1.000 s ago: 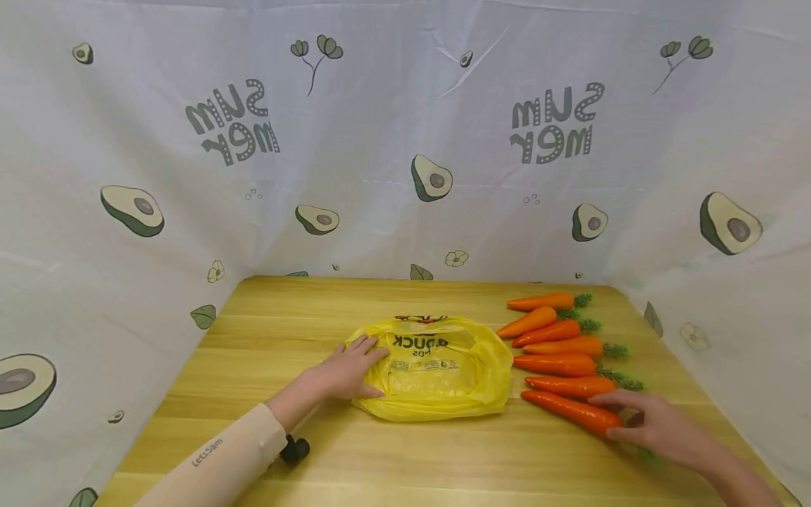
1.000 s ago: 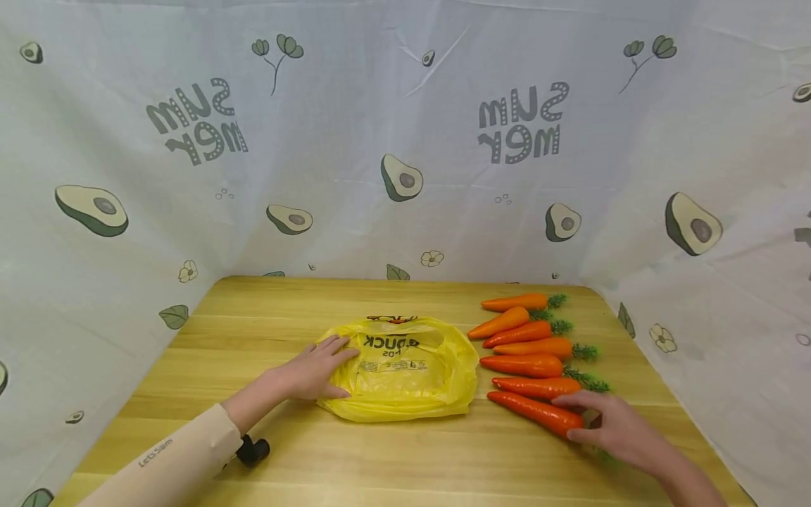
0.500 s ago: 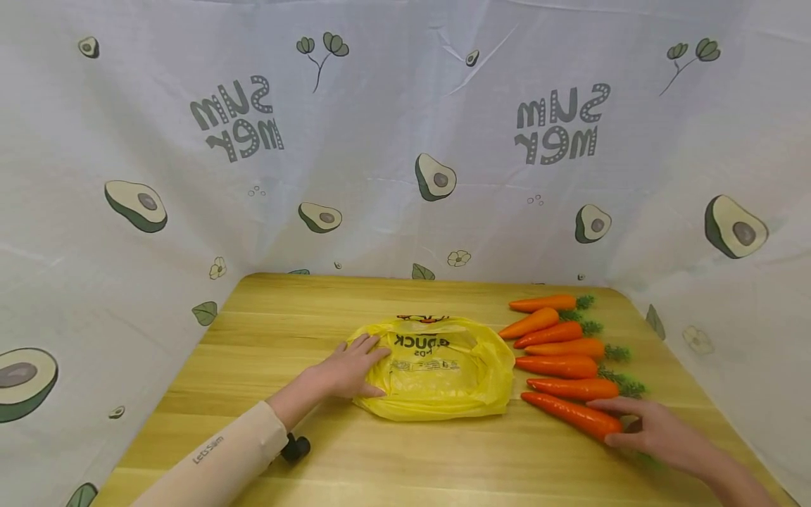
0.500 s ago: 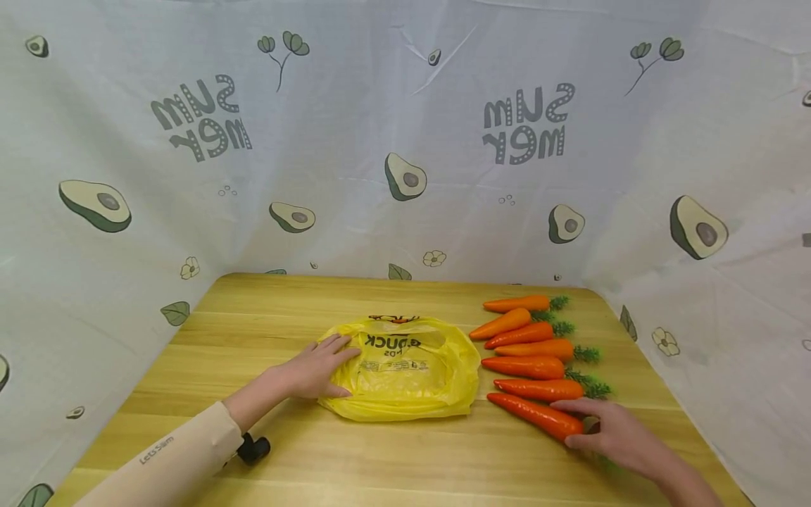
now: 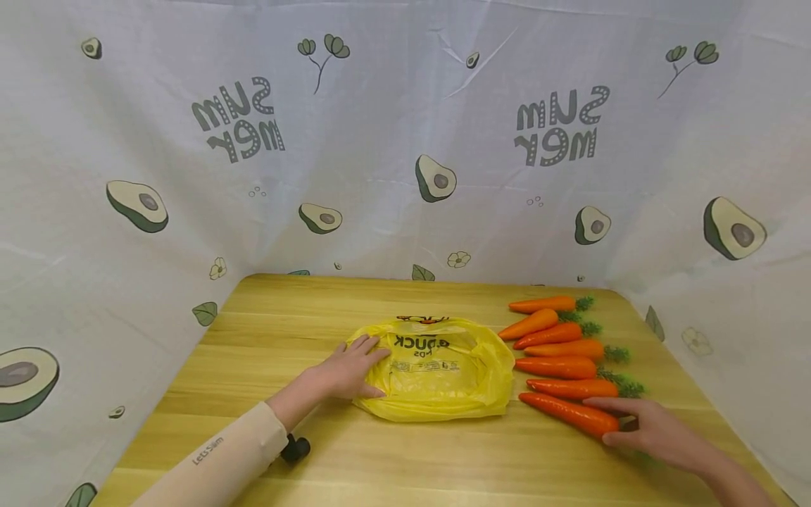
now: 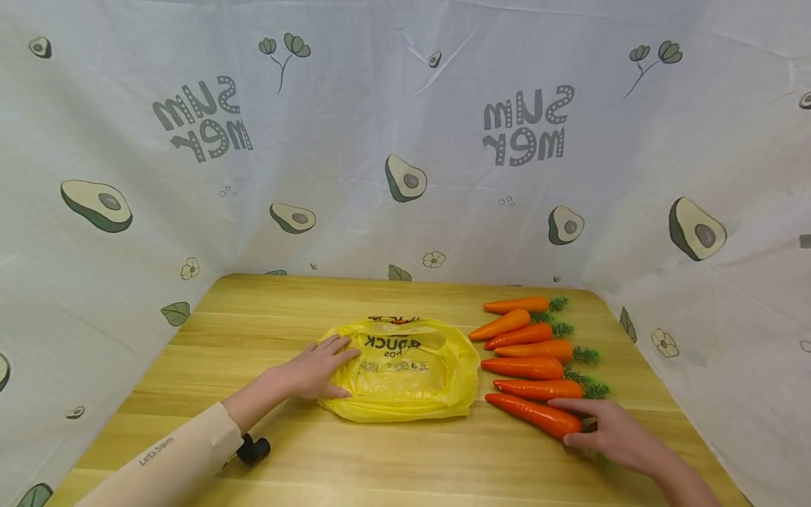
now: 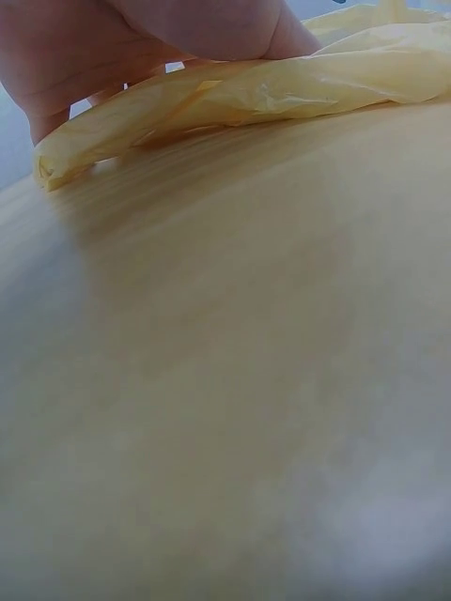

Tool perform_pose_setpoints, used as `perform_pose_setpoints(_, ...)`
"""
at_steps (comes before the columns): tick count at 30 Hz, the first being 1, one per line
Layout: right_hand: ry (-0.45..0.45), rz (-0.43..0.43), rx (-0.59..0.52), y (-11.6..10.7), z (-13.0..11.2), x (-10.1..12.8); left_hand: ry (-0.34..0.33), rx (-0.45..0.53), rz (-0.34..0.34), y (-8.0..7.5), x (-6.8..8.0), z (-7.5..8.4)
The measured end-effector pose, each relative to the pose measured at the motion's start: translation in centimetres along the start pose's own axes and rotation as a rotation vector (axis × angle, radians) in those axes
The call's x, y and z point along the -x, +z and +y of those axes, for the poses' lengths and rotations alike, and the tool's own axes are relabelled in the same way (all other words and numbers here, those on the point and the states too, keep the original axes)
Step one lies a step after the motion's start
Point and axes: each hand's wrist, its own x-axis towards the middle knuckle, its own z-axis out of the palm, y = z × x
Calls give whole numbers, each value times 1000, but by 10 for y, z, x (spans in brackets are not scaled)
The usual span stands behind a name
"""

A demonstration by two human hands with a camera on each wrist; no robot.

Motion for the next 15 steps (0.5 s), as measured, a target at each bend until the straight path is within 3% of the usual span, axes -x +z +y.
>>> perform_pose_setpoints(9,40,4,97,-4,-1,-2,-3,6,1,-2,1,1)
perform_pose_setpoints(15,13,1,94,-5,2,-2,-9,1,-5,0,1,1)
